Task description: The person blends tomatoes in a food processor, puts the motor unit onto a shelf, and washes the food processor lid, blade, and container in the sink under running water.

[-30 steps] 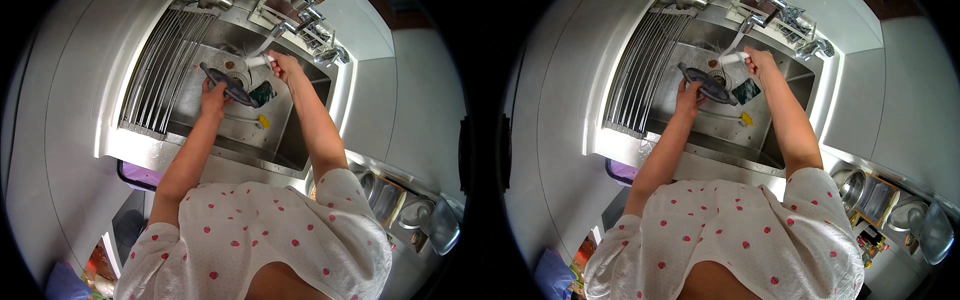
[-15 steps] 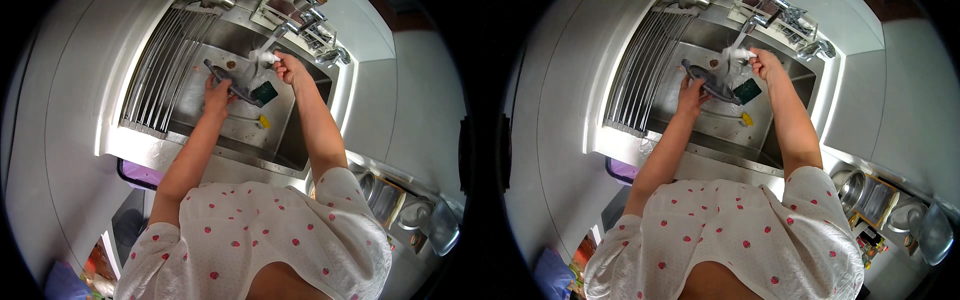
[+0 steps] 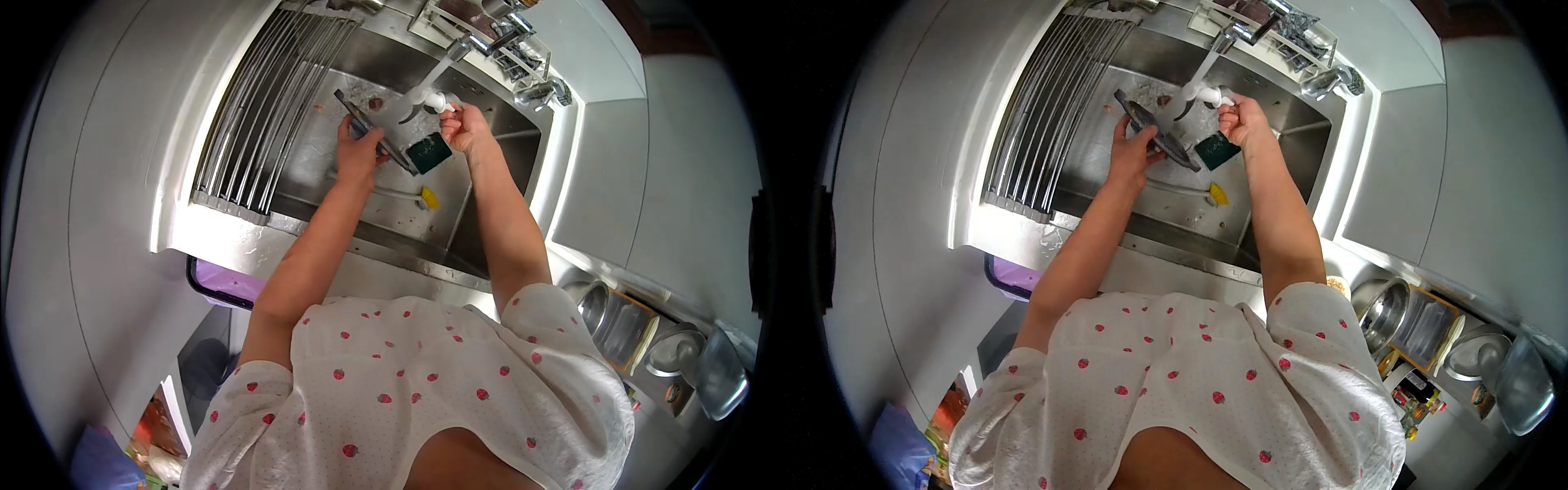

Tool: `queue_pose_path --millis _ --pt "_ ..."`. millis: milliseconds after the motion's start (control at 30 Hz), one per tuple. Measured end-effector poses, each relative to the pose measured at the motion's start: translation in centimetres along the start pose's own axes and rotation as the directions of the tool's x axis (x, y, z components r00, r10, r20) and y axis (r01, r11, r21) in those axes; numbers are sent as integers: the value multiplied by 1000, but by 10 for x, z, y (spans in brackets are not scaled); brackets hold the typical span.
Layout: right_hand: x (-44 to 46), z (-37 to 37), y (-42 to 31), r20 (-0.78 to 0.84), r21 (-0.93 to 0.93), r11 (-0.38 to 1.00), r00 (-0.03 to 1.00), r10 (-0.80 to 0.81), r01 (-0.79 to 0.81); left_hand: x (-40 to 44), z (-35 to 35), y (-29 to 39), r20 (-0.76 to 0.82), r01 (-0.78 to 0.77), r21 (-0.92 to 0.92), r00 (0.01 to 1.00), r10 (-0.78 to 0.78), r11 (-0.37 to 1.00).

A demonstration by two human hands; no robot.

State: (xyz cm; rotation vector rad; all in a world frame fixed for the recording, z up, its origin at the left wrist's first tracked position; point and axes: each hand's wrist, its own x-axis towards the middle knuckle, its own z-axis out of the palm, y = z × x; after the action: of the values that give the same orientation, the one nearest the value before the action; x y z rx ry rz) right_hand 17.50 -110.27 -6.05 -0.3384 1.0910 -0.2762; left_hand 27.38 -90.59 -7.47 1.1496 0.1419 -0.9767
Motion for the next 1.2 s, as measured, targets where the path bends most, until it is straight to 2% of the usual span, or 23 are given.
queue_pose_path --millis 100,167,200,267,300,333,367,400,467,600,667,700,767,800,867,900,967,1000,1067,1100,1133,1167,1200 --pt "-2 1 0 -13 -53 998 999 -29 28 -1 6 7 27 -17 -31 999 18 999" --pt "-8 1 0 -75 -228 946 965 -252 229 3 15 12 51 -51 29 997 49 998" --pt "-13 1 -1 -78 -222 947 964 -254 232 5 21 12 56 -50 34 997 48 998" --pt "-29 -1 -4 -119 -332 847 872 -475 416 12 34 12 54 -123 206 992 114 971" --pt "-40 -2 -7 -98 -397 787 830 -548 473 26 37 5 62 -122 211 992 112 970" --pt "-50 -2 -9 -104 -391 787 827 -552 476 43 38 -5 52 -186 376 982 179 908" --pt "-59 -3 -11 -111 -432 737 780 -616 520 45 43 -5 55 -239 529 967 248 814" --pt "-66 -5 -13 -116 -474 682 728 -675 557 47 47 -5 66 -241 533 968 244 811" --pt "-77 -14 -16 -140 -484 668 704 -697 565 46 59 2 154 -353 768 911 381 535" --pt "-91 -31 -15 -168 -485 635 649 -742 601 55 79 23 177 -316 794 937 300 519" --pt "-95 -36 -11 -143 -578 560 602 -786 593 54 86 28 286 -410 856 882 375 313" --pt "-97 -38 -8 -148 -574 564 602 -785 594 51 86 30 290 -412 857 882 372 308" --pt "-100 -40 -6 -163 -660 514 564 -810 548 47 85 34 403 -457 875 870 285 157" --pt "-99 -41 -4 -165 -657 517 564 -809 549 49 81 34 405 -458 876 869 284 153" --pt "-96 -43 -2 -159 -725 462 528 -834 511 57 68 31 248 -407 710 908 337 574" --pt "-95 -43 0 -162 -722 465 529 -833 512 57 62 26 250 -407 713 908 337 570" --pt "-92 -37 4 -142 -697 455 514 -846 555 56 48 19 361 -386 751 919 156 535" --pt "-90 -33 5 -139 -694 455 516 -845 559 56 43 19 359 -387 753 919 161 532" --pt "-89 -26 7 -110 -637 427 473 -874 641 59 33 20 223 -312 751 949 221 582" --pt "-88 -24 7 -111 -636 429 473 -874 642 58 27 18 326 -511 617 858 397 599" --pt "-86 -21 7 -103 -587 478 525 -845 653 56 23 14 325 -513 617 857 400 597" --pt "-84 -18 6 -86 -537 526 578 -812 660 47 19 14 427 -557 737 823 374 384" --pt "-82 -15 6 -75 -533 525 581 -810 663 43 17 16 515 -579 802 794 323 143"
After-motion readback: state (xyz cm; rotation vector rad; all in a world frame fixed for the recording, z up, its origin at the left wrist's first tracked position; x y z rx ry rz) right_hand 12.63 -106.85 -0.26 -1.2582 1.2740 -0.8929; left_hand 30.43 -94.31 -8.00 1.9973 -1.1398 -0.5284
